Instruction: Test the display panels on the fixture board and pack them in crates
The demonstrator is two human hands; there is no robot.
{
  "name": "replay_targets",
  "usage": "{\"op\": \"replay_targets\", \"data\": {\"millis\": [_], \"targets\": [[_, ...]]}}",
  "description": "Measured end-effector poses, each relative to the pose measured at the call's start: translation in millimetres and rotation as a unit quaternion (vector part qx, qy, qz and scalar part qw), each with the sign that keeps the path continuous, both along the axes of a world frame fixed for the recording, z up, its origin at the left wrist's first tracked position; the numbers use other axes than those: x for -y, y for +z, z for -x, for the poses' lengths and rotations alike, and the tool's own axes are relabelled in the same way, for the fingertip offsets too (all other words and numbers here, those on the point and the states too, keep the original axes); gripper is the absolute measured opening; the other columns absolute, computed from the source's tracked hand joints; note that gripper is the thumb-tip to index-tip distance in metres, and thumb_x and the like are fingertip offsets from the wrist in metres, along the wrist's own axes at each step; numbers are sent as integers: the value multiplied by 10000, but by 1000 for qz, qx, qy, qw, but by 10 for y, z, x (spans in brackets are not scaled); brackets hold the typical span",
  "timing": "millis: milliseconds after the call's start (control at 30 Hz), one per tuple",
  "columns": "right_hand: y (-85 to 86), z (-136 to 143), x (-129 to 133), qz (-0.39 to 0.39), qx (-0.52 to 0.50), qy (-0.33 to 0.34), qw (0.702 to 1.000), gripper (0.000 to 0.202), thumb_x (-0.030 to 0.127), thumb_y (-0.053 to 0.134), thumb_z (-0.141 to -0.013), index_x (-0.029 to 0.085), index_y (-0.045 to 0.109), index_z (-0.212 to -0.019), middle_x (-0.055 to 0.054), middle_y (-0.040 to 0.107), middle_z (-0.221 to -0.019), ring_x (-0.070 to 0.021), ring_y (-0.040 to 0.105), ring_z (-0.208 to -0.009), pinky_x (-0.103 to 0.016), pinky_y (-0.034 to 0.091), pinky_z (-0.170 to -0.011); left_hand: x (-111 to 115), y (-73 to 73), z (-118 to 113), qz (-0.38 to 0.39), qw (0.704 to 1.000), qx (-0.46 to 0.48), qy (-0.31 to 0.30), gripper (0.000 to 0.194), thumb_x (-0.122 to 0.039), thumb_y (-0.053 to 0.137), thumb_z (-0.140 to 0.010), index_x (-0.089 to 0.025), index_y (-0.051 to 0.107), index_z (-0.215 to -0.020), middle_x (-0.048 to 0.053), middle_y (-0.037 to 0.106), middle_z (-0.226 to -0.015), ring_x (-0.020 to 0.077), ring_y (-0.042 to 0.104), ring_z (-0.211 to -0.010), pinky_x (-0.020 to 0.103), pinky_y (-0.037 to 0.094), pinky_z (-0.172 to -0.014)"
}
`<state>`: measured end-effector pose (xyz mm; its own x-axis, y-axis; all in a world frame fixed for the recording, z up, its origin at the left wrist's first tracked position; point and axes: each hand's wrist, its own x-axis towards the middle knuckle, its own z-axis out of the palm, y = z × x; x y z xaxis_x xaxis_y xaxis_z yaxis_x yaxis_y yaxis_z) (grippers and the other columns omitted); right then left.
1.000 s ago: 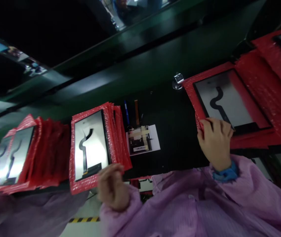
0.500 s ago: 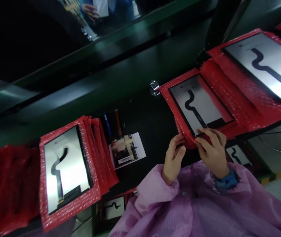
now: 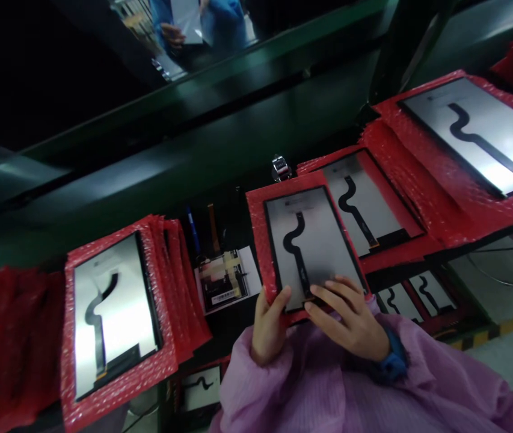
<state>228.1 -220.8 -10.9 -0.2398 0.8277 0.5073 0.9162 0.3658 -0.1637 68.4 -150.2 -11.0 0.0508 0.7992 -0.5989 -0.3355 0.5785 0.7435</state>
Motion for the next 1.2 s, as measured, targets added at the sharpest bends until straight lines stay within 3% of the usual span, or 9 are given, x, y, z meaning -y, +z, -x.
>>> {"op": "replay_targets", "data": {"millis": [133, 300, 400, 500, 667, 733, 867, 1000, 1200], "targets": [[-96, -30, -99, 51, -57, -66, 995, 387, 171, 593, -871, 287, 702, -1223, -92, 678, -1306, -326, 639, -1200, -563, 580, -1012, -38, -36, 260, 16, 998, -53, 16, 443, -396, 935, -531, -213, 685, -848, -4, 739, -874, 156, 691, -753, 247, 569, -666], [-225, -61, -249, 140, -108, -95, 980, 519, 106, 578, -819, 159, 559, -1335, -194, 525, -1418, -366, 488, -1322, -596, 532, -1039, -148, -98, 382, -105, 971, -193, -92, 344, -500, 823, -681, -206, 675, -783, -10, 671, -711, 154, 636, -692, 260, 534, -669], [-165, -151, -286, 187, -113, -85, 972, 545, 166, 627, -844, 213, 519, -1376, -164, 478, -1451, -362, 467, -1325, -596, 511, -1054, -191, -20, 524, -194, 889, -385, -154, 309, -507, 672, -832, -201, 709, -840, 2, 656, -658, 157, 595, -606, 273, 495, -627], [27, -256, -373, 213, -95, -32, 972, 550, 391, 676, -884, 209, 525, -1381, -167, 458, -1474, -379, 454, -1333, -594, 512, -1043, -332, 99, 694, -250, 809, -516, -130, 349, -499, 563, -913, -198, 721, -989, 24, 685, -709, 177, 622, -602, 291, 490, -617], [361, -268, -926, 191, -70, 61, 977, 435, 372, 562, -971, 170, 557, -1355, -156, 571, -1374, -315, 496, -1335, -535, 465, -1125, -931, 133, 721, -358, 649, -663, -107, 275, -338, 509, -930, -167, 679, -1064, 153, 688, -1044, 312, 641, -1011, 464, 508, -943], [392, -196, -1227, 196, -41, 79, 977, 490, 365, 594, -955, 139, 534, -1386, -172, 560, -1401, -321, 493, -1353, -531, 454, -1135, -1214, 95, 646, -343, 613, -703, -109, 328, -305, 534, -908, -152, 642, -1177, 193, 636, -1199, 362, 574, -1163, 519, 471, -1014], [284, -29, -1639, 224, 24, 88, 970, 745, 454, 753, -831, 65, 499, -1414, -236, 534, -1420, -388, 448, -1399, -559, 435, -1135, -1629, 5, 539, -283, 619, -723, -115, 467, -259, 563, -879, -114, 566, -1322, 206, 603, -1252, 392, 560, -1198, 535, 472, -1022], [172, 29, -1690, 242, 45, 91, 965, 791, 426, 805, -782, 50, 500, -1408, -235, 545, -1397, -380, 467, -1378, -526, 437, -1141, -1768, -85, 588, -296, 646, -696, -107, 510, -107, 559, -826, -138, 552, -1335, 166, 621, -1222, 347, 609, -1163, 504, 489, -1032], [190, 4, -1625, 265, 28, 85, 960, 801, 371, 786, -815, 84, 432, -1474, -207, 504, -1452, -366, 432, -1415, -532, 392, -1183, -1860, -185, 741, -337, 749, -571, -16, 538, -6, 579, -769, -96, 496, -1293, 94, 641, -1206, 184, 671, -1063, 345, 582, -894]]}}
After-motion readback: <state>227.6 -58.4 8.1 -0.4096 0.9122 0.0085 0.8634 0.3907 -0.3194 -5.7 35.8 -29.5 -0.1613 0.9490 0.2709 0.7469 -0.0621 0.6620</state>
